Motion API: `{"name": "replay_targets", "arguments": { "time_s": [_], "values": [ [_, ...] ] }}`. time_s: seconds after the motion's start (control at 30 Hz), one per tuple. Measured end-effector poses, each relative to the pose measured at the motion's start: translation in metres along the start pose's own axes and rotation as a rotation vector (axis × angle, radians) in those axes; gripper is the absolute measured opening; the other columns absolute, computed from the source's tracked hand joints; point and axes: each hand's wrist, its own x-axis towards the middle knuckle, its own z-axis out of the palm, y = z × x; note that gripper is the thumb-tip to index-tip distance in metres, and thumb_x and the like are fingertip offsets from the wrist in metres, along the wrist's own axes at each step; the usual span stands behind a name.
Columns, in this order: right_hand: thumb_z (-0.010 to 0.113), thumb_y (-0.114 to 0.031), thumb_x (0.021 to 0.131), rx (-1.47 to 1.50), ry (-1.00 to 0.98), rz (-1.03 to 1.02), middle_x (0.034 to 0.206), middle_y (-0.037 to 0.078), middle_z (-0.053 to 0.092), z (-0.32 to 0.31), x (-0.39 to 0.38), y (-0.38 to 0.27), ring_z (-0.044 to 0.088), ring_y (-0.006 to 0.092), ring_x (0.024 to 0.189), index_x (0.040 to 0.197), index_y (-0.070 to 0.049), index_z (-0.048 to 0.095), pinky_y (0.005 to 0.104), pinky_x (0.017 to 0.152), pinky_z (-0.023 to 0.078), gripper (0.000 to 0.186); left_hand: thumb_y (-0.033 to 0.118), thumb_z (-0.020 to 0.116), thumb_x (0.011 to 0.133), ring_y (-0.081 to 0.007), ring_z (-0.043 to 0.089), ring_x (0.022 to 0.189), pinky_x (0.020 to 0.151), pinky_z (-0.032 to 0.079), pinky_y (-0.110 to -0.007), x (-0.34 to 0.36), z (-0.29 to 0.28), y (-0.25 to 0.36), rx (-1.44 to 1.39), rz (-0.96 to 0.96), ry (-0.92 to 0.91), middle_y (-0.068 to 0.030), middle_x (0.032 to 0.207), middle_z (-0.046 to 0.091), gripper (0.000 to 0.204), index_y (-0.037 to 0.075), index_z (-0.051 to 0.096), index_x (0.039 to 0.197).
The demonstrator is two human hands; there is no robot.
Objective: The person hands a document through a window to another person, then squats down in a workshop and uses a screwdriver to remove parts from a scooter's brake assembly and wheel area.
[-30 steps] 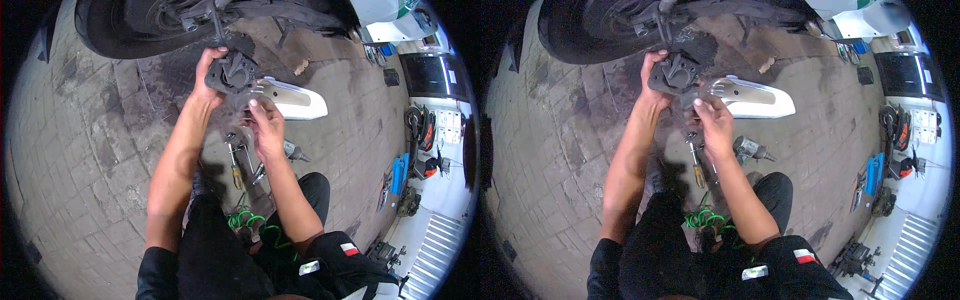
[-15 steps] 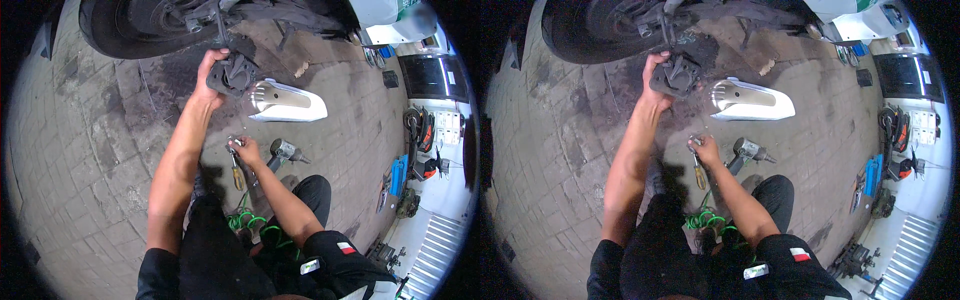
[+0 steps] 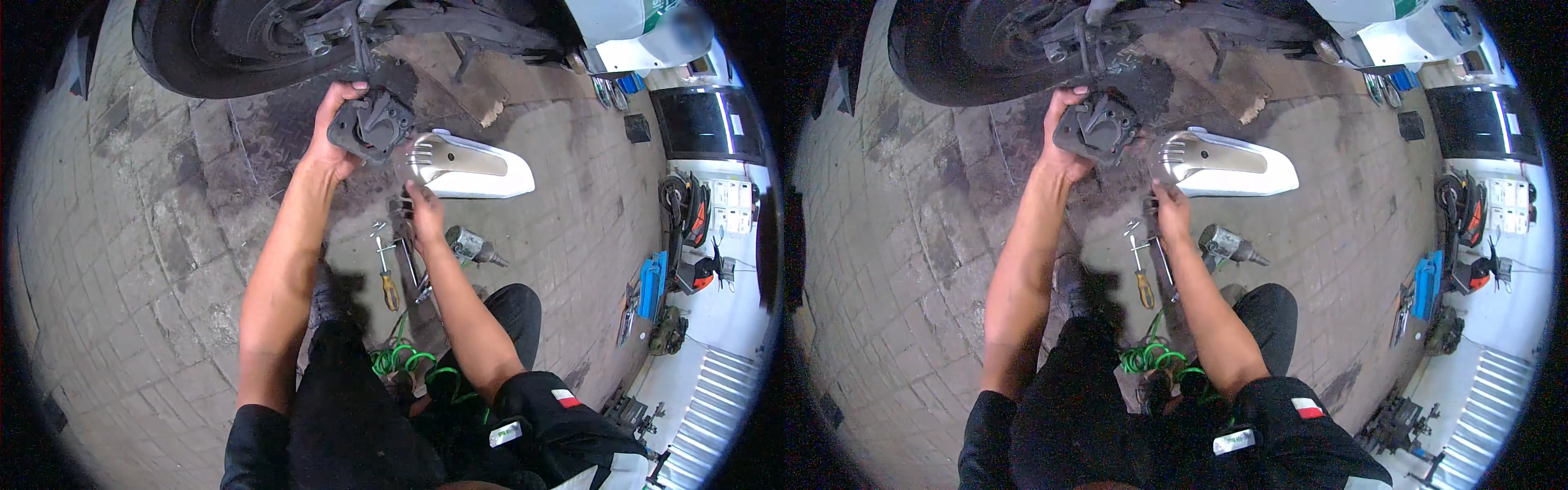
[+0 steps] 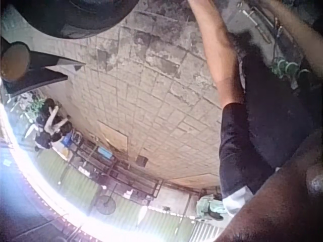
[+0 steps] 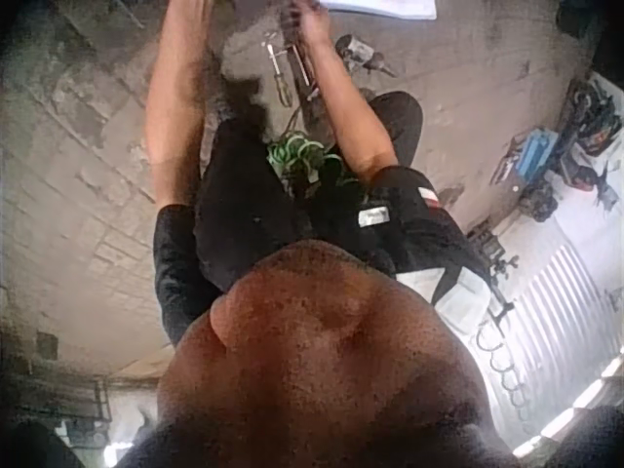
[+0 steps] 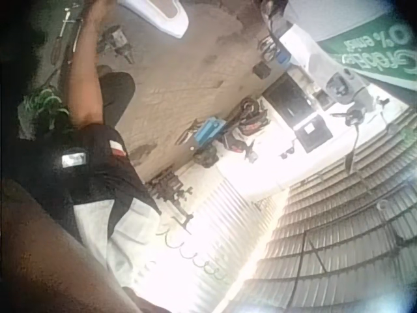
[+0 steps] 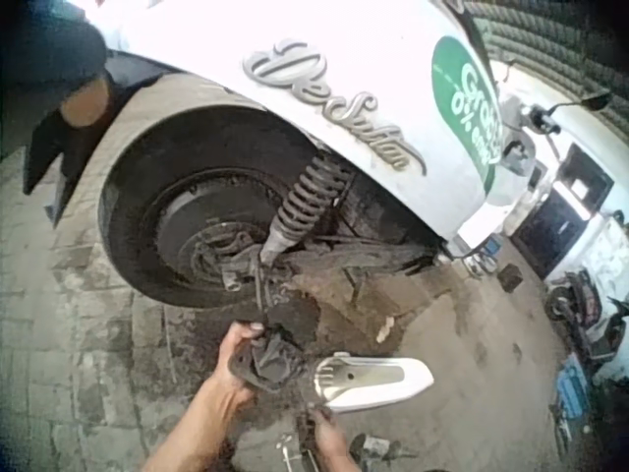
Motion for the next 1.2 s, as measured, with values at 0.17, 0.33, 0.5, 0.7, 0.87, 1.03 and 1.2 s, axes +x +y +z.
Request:
{"name": "replay_targets", "arguments": {
  "time_s": [0.17,0.33,0.5,0.7,0.87,1.03,1.2],
  "values": [
    [0.067,-0.033,0.091,0.337,-0.299,-0.114,0.102,0.008,0.066,0.058,-0.061,-0.11,0.067,0.019,0.086,0.115,-0.004,0.057,0.0329,0.073,0.055,0.04,0.037,0.06,0.082,-0.0208,0.065,0.081,0.076,0.052,-0.035,-0.002,-0.01,0.004,0.068,-0.015,0.08,-0.0069,0.09,0.068,0.034,0.007,0.064,0.098],
    [0.069,-0.03,0.09,0.216,-0.224,-0.152,0.097,0.008,0.067,0.078,-0.06,-0.144,0.067,0.0173,0.081,0.106,-0.004,0.058,0.0317,0.069,0.057,0.032,0.041,0.061,0.085,-0.0225,0.066,0.094,0.086,0.053,-0.038,-0.008,-0.023,0.0,0.077,0.102,0.056,-0.0107,0.103,0.068,0.043,0.005,0.062,0.108],
    [0.072,-0.024,0.088,0.19,-0.229,-0.172,0.094,0.006,0.066,0.098,-0.062,-0.149,0.065,0.0145,0.079,0.099,-0.004,0.058,0.0303,0.07,0.057,0.027,0.051,0.05,0.089,-0.0296,0.062,0.102,0.091,0.049,-0.044,-0.01,-0.028,-0.032,-0.143,0.47,-0.012,-0.0133,0.112,0.065,0.057,0.005,0.056,0.123],
    [0.072,-0.02,0.089,0.366,-0.119,-0.267,0.084,0.001,0.062,0.115,-0.071,-0.14,0.061,0.0103,0.077,0.088,-0.009,0.056,0.0259,0.072,0.053,0.019,0.051,0.05,0.091,-0.0284,0.063,0.1,0.09,0.05,-0.042,-0.004,-0.022,-0.034,-0.137,0.534,0.114,-0.0135,0.112,0.065,0.056,0.004,0.057,0.122],
    [0.071,-0.024,0.089,0.385,-0.07,-0.25,0.092,0.004,0.065,0.109,-0.074,-0.131,0.067,0.0155,0.083,0.088,-0.011,0.055,0.0305,0.08,0.055,0.021,0.04,0.056,0.091,-0.021,0.06,0.095,0.084,0.049,-0.035,-0.002,-0.002,-0.042,-0.074,0.664,0.109,-0.0084,0.106,0.061,0.043,0.007,0.053,0.118],
    [0.07,-0.023,0.089,0.476,-0.108,-0.099,0.092,0.003,0.065,0.108,-0.074,-0.141,0.067,0.0155,0.083,0.09,-0.011,0.055,0.03,0.078,0.055,0.019,0.037,0.058,0.09,-0.0151,0.056,0.092,0.081,0.046,-0.03,0.007,-0.006,-0.041,0.044,0.748,0.134,-0.0046,0.103,0.058,0.038,0.008,0.052,0.114],
    [0.071,-0.016,0.088,0.396,-0.078,-0.222,0.091,0.004,0.065,0.111,-0.072,-0.135,0.066,0.0135,0.082,0.096,-0.008,0.057,0.0283,0.078,0.054,0.018,0.044,0.054,0.092,-0.0152,0.056,0.093,0.081,0.046,-0.03,0.011,-0.008,-0.044,0.077,0.753,0.183,-0.0041,0.104,0.058,0.042,0.008,0.052,0.115]
  ]
}}
